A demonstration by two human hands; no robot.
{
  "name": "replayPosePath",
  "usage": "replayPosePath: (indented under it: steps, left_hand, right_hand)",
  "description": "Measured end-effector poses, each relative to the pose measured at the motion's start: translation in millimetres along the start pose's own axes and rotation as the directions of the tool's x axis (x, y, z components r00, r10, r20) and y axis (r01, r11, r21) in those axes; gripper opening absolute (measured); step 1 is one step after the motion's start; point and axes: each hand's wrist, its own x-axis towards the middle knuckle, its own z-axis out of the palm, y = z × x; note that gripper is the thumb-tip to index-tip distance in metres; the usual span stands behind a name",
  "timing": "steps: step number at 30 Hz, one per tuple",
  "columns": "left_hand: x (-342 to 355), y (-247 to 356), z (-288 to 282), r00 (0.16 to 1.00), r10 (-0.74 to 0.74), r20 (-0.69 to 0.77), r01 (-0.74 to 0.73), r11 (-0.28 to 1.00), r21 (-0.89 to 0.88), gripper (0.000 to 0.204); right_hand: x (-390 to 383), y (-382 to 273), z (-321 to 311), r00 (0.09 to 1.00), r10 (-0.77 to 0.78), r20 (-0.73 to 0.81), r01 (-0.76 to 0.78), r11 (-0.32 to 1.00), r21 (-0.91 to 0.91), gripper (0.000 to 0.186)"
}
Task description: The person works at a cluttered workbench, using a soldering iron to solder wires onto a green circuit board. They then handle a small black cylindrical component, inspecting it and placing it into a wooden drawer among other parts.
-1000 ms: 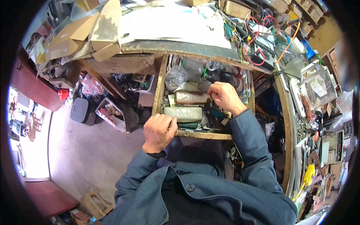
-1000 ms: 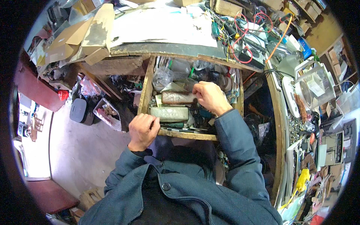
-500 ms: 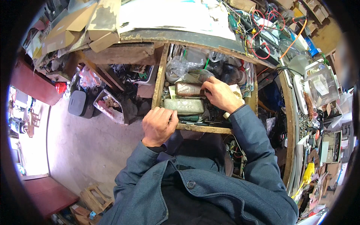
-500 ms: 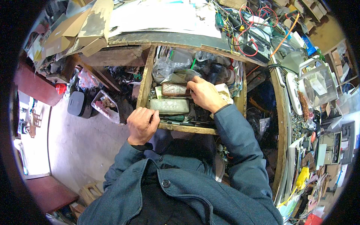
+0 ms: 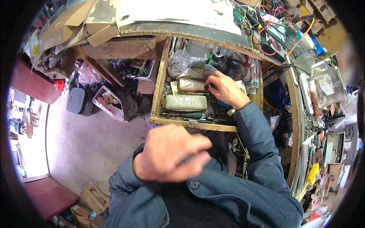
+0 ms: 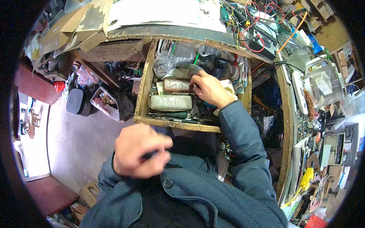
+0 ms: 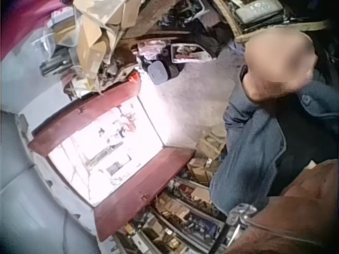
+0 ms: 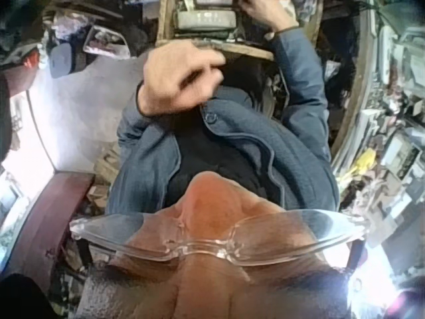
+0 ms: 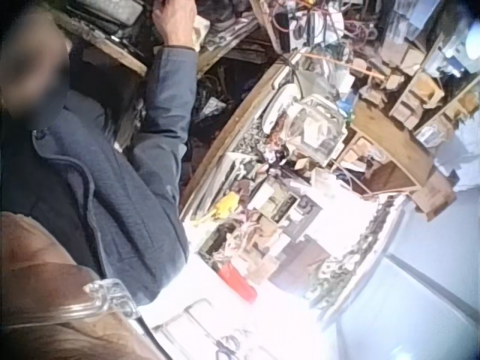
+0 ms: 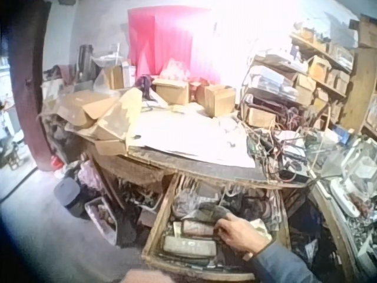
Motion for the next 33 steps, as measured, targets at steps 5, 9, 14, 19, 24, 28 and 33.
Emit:
replayPosePath:
  steps: [5,9,14,19,24,28,33]
  left_hand:
    - [22,54,-15,0.942,0.332,-0.049,-0.333,0.943,-0.023,0.022]
    - [30,72,-2,0.897,0.343,-0.279,-0.337,0.939,0.071,0.036]
    - [6,70,-21,0.917,0.309,-0.252,-0.274,0.948,0.164,0.016]
    - [-15,8,-24,0.977,0.211,0.000,-0.206,0.953,0.221,0.019]
    - [-41,-98,17,0.951,-0.125,-0.283,0.215,0.926,0.312,0.020]
    - [-41,-120,36,0.955,-0.181,-0.237,0.262,0.887,0.380,0.014]
    - [-49,-119,33,0.945,-0.272,-0.179,0.324,0.847,0.422,0.016]
  right_hand:
    - [1,1,-1,0.999,-0.030,-0.010,0.030,0.999,0.024,0.017]
    - [1,3,4,0.999,-0.034,-0.014,0.034,0.999,0.016,0.017]
    - [-2,0,3,1.000,0.015,-0.011,-0.015,0.999,-0.043,0.015]
    - [7,-12,19,0.997,-0.059,-0.058,0.054,0.995,-0.082,0.016]
    - [54,-60,35,0.898,-0.426,-0.106,0.381,0.877,-0.293,0.010]
    - [95,-70,55,0.921,-0.388,0.030,0.351,0.795,-0.494,0.016]
    - [121,-64,81,0.918,-0.309,0.249,0.395,0.665,-0.634,0.023]
